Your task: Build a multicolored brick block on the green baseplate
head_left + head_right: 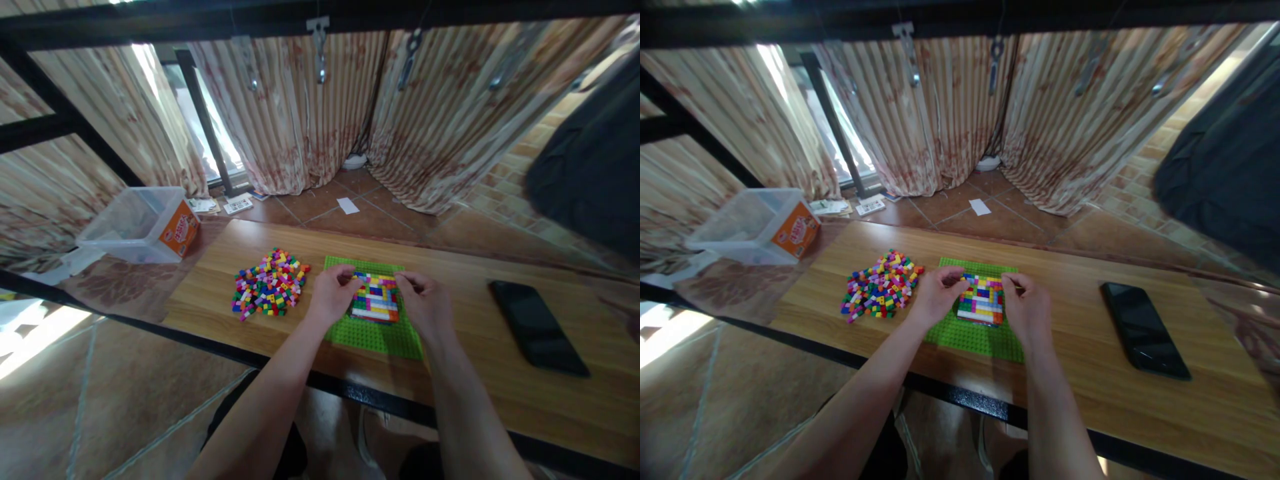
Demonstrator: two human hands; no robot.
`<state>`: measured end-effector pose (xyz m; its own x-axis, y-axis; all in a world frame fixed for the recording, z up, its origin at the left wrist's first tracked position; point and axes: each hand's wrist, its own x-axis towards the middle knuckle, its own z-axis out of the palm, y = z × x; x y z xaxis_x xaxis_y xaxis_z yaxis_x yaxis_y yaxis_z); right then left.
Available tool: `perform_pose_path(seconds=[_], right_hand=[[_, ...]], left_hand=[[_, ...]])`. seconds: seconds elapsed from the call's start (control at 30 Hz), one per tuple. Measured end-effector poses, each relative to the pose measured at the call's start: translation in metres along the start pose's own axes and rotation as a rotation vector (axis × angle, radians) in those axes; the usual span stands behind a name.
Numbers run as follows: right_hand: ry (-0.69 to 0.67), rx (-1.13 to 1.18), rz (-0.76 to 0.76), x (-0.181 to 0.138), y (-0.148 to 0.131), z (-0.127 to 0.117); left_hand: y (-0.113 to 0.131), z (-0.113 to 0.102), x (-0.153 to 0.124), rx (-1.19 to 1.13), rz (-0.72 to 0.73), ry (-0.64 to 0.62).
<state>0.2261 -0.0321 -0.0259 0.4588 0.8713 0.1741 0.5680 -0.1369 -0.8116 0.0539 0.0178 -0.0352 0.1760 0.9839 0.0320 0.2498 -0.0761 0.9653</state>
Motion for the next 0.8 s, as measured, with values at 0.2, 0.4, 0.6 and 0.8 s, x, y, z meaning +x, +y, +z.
perform_pose_path(seconds=[0.2, 0.4, 0.6, 0.8], right_hand=[[-0.02, -0.035, 0.02, -0.001, -0.003, 0.002], [-0.034, -0.003, -0.008, 0.001, 0.005, 0.003], [-0.027, -0.001, -0.009, 0.001, 0.005, 0.003], [-0.029, -0.01, 0.004, 0.0, 0.002, 0.005]], left_hand=[[-0.007, -0.001, 0.006, -0.327, -0.135, -0.094], [-0.008, -0.003, 0.008, -0.211, -0.053, -0.016], [-0.004, -0.004, 0.004, -0.082, 0.036, 0.006], [0.007, -0.002, -0.007, 0.077, 0.113, 0.069]])
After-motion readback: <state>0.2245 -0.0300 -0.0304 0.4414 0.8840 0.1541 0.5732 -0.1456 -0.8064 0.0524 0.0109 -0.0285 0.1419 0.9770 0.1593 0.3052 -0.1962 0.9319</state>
